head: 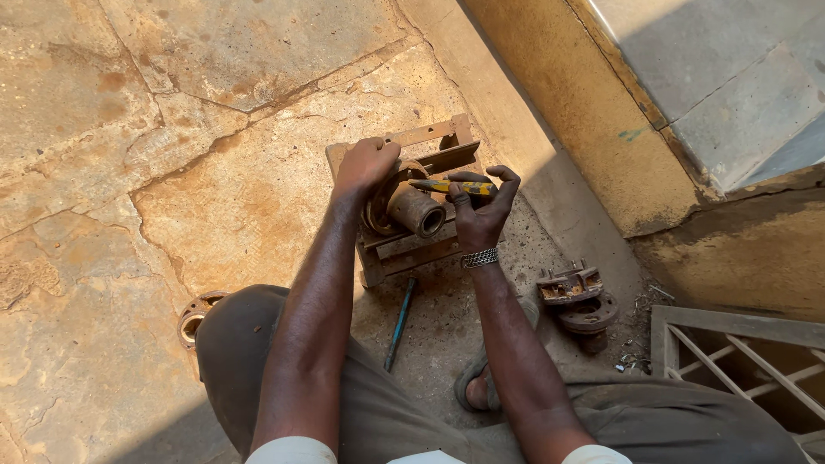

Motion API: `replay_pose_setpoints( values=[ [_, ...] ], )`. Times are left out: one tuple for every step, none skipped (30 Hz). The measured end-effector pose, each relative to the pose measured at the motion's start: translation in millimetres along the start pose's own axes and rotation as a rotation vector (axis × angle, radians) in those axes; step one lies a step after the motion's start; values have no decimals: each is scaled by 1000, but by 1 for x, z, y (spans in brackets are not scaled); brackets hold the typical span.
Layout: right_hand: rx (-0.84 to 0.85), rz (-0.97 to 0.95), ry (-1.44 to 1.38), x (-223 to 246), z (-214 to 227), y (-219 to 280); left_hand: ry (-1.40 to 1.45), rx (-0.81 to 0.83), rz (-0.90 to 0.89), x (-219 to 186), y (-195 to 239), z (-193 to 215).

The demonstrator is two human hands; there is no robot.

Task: The person sits on the ground and uses a yellow-handled scraper to remove rust and debris from a cylindrical metal part clamped in a wooden jig. The person repeatedly scrapes the surface and rotates the part to access different areas.

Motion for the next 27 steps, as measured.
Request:
replay_pose_setpoints(
  values=[
    [6, 11, 1, -2, 1, 1, -30, 17, 4, -3, 1, -4],
    [14, 26, 1, -6, 2, -2, -58, 29, 4, -6, 0, -7],
    [22, 6, -38, -11, 3, -3, -86, 41, 5, -7, 0, -9],
    [32, -13, -79, -16, 3, -3, -44, 40, -15, -7, 1, -9],
    [42, -31, -120, -20, 4, -4, -2, 38, -36, -6, 2, -10],
    [29, -78, -117, -25, 5, -4, 38, 34, -58, -4, 3, -8],
    [17, -124, -115, -31, 6, -5, 102, 36, -44, 2, 3, -7],
    [0, -169, -109, -34, 8, -4, 164, 43, -34, 7, 4, -9],
    [-1, -177, -121, -34, 7, -4, 226, 50, -23, 13, 4, -9],
    [3, -182, -131, -32, 6, -5, 289, 52, -79, 14, 5, -8],
    [7, -188, -141, -28, 3, -7, 352, 55, -135, 15, 6, -6],
    [31, -177, -73, -21, 0, -10, 415, 56, -191, 15, 7, -5],
    [55, -167, -5, -13, -3, -12, 439, 63, -214, 17, 7, -4],
    [79, -161, 67, -3, -5, -13, 466, 73, -232, 19, 9, -7],
    [76, -85, 109, 12, -6, -15, 494, 83, -250, 20, 9, -10],
    [79, -9, 148, 28, -9, -16, 473, 58, -267, 22, 10, -8],
    [81, 66, 187, 43, -13, -17, 451, 33, -283, 24, 10, -6],
    [71, 123, 142, 57, -14, -17, 432, 11, -296, 26, 12, -6],
    [61, 179, 96, 69, -14, -16, 467, -3, -294, 29, 13, -6],
    [50, 241, 48, 80, -16, -17, 499, -17, -297, 29, 13, -4],
    [65, 266, 67, 87, -22, -18, 531, -31, -301, 30, 14, -1],
    [74, 293, 88, 93, -26, -17, 510, -45, -284, 30, 14, 1],
    [83, 320, 109, 97, -31, -16, 488, -58, -267, 31, 15, 3],
    [158, 258, 240, 91, -43, -19, 466, -71, -254, 29, 15, 5],
    [233, 195, 372, 83, -55, -22, 463, -52, -236, 28, 15, 5],
    [312, 129, 504, 74, -63, -21, 464, -35, -213, 29, 17, 2],
    [269, 123, 481, 73, -59, -20, 464, -17, -191, 30, 18, -1]
  ],
)
Point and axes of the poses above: each hand's wrist, its own y-axis away from the middle knuckle, its own z-axis out of the back of the hand, x = y × z, the point moved 8 cm from there along -y, towards the middle knuckle, and after that the axes turned 5 degrees about x, right-handed, at the moved point
